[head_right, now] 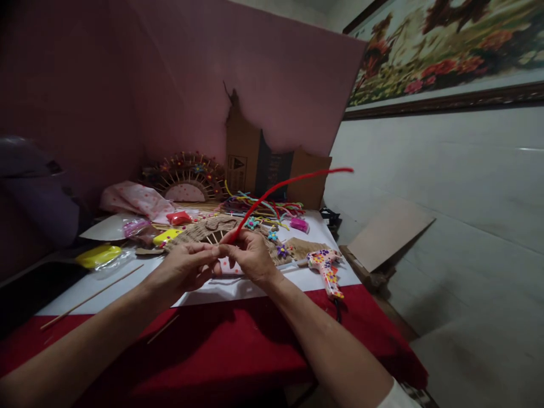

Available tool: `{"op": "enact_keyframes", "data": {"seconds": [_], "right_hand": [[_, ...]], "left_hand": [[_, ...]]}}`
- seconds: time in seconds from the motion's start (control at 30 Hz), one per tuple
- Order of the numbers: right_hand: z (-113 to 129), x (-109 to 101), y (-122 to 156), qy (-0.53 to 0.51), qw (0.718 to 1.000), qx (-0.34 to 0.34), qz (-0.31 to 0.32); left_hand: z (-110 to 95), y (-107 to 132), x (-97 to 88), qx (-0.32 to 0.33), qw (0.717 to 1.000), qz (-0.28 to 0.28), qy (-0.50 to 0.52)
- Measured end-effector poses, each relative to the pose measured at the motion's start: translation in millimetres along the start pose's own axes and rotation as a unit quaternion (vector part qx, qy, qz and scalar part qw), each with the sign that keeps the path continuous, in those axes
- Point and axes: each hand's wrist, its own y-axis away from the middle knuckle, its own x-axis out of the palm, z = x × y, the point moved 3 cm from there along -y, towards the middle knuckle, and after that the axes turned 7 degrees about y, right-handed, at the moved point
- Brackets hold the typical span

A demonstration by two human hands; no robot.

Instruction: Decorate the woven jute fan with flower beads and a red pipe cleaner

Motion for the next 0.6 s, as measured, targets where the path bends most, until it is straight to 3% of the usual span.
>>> {"op": "enact_keyframes", "data": {"seconds": [0.2, 0.43, 0.6], "right_hand": [[-3.4, -4.2, -2.4, -0.092, 0.995, 0.022, -0.043], [-8.6, 2.6, 1.6, -0.171, 0.982, 0.086, -0.01], [-2.2, 6.1, 4.2, -0.173, 0.98, 0.101, -0.002]], "left_hand": [[-5.1, 0.2, -0.8, 0.114, 0.993, -0.03, -0.006], [-5.4, 2.0, -0.4, 0.201, 0.973, -0.085, -0.072], [-7.8, 4.5, -1.1, 0.279, 0.942, -0.093, -0.161]]}}
